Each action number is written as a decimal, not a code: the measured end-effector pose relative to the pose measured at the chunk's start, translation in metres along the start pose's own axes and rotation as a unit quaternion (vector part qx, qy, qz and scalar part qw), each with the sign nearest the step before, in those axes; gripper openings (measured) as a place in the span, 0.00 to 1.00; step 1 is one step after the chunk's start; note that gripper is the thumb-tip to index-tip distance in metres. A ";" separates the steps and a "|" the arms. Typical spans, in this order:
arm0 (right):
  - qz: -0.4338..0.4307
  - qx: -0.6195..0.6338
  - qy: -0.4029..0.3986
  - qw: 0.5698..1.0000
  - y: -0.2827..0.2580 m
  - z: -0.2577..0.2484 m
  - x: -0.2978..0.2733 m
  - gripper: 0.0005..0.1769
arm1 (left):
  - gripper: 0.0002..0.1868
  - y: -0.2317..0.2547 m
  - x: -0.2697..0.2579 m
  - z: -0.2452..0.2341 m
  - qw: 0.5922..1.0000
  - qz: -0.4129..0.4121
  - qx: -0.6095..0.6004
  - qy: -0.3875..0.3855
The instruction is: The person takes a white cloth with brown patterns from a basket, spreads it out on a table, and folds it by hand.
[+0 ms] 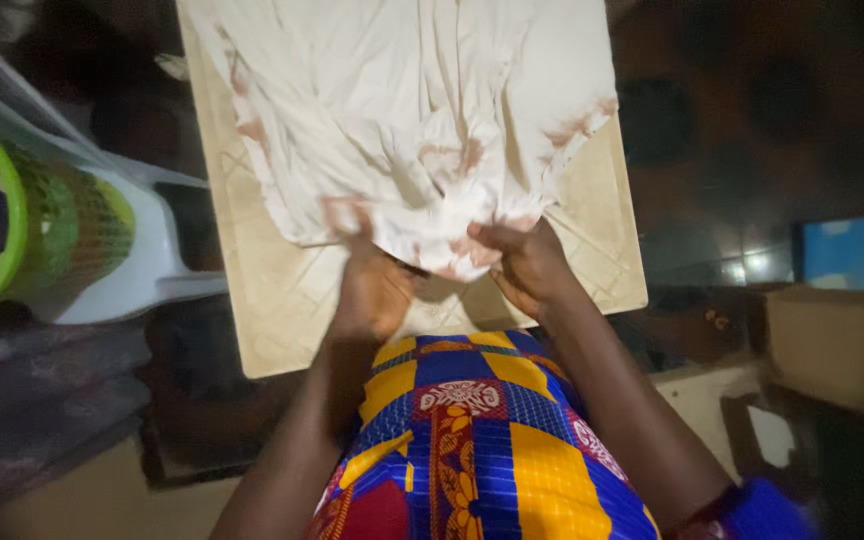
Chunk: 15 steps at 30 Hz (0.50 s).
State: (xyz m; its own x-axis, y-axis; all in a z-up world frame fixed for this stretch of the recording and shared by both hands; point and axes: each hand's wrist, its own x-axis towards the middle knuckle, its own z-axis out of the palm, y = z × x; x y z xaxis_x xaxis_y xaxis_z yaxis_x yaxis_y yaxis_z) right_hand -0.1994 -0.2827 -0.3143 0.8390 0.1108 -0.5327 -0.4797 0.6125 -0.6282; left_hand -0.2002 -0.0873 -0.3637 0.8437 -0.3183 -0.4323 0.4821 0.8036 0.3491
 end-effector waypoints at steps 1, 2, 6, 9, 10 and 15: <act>-0.017 -0.020 -0.004 1.000 0.005 -0.001 -0.002 0.29 | 0.39 -0.001 0.000 0.002 1.000 0.000 0.000 -0.001; -0.018 -0.020 -0.005 1.000 0.008 -0.005 -0.002 0.29 | 0.31 -0.001 -0.002 0.003 0.999 0.015 0.030 0.010; 0.054 -0.007 0.007 0.999 0.007 -0.024 -0.004 0.26 | 0.24 0.021 -0.002 -0.001 0.997 0.040 -0.025 0.055; -0.004 -0.023 0.004 1.000 0.004 -0.032 -0.003 0.26 | 0.22 0.033 -0.007 0.004 0.996 0.046 -0.058 0.053; -0.028 0.005 -0.022 0.999 0.004 -0.035 -0.004 0.24 | 0.22 0.034 -0.012 0.007 0.996 0.042 -0.059 0.054; -0.044 0.176 -0.020 0.983 -0.001 -0.038 -0.004 0.26 | 0.21 0.033 -0.019 0.031 0.999 0.013 -0.038 0.018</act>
State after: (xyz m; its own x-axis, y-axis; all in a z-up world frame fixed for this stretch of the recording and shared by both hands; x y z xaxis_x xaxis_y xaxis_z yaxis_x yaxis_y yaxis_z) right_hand -0.2121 -0.3136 -0.3326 0.8865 0.0713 -0.4572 -0.2916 0.8532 -0.4324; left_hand -0.1928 -0.0700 -0.3182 0.8465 -0.2791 -0.4533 0.4390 0.8476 0.2981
